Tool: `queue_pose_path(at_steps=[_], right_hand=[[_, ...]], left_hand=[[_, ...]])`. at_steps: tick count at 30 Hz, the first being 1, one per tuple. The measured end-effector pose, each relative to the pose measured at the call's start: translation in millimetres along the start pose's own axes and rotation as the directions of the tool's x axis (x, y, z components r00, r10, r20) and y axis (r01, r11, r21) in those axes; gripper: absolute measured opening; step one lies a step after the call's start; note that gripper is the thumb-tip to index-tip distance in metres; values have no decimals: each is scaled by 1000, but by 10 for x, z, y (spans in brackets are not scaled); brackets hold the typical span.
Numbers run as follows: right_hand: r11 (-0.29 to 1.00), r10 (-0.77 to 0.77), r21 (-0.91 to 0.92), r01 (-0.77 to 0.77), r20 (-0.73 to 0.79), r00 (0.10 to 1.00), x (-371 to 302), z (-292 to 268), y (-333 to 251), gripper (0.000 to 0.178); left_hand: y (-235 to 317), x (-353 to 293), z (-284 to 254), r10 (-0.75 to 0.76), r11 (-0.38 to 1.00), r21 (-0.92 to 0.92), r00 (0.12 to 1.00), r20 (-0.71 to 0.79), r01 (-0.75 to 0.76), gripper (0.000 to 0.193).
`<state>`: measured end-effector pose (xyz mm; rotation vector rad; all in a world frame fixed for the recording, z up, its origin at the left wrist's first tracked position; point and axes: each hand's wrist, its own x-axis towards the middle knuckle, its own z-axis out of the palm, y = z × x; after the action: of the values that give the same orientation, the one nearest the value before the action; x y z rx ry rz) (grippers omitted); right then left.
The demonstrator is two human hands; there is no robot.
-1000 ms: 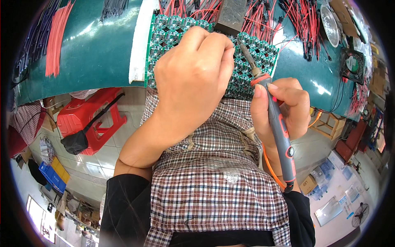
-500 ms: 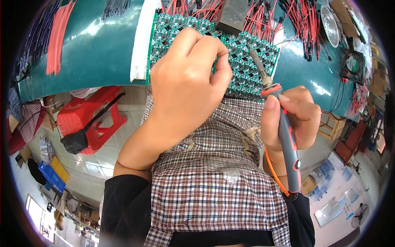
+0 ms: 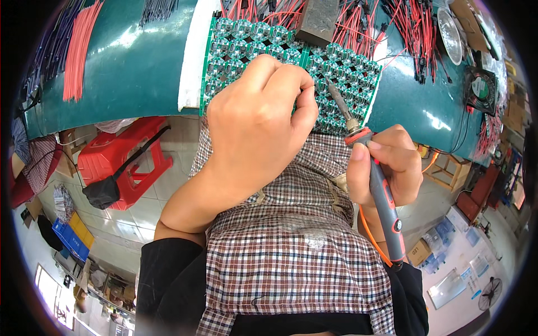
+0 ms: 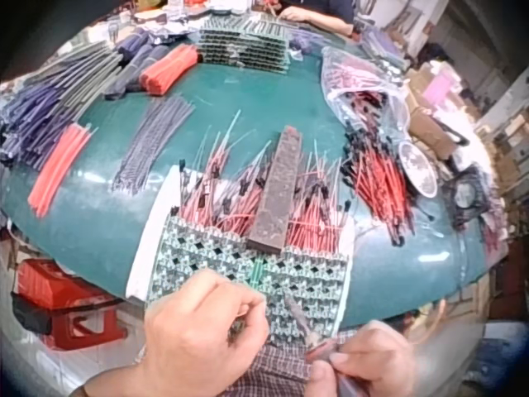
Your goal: The person solders individual red wires onto an array of circuit boards using a soldering iron and solder wire.
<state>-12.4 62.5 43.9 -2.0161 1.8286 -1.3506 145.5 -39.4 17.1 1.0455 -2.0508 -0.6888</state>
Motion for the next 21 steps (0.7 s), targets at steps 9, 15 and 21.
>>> queue_pose_path(at_steps=[9,15,21], right_hand=[[1000,-7,5,7,-28,1000,-7,66,46,32],[999,13,-41,-14,-17,1000,-15,77,5,33],[998,33,-56,-34,-13,999,-19,98,-29,32]], left_hand=[[28,14,10,-3,1000,-18,1000,-13,2,13],[42,25,8,-6,1000,-26,1000,-7,6,13],[22,18,35,-3,1000,-12,1000,11,3,12]])
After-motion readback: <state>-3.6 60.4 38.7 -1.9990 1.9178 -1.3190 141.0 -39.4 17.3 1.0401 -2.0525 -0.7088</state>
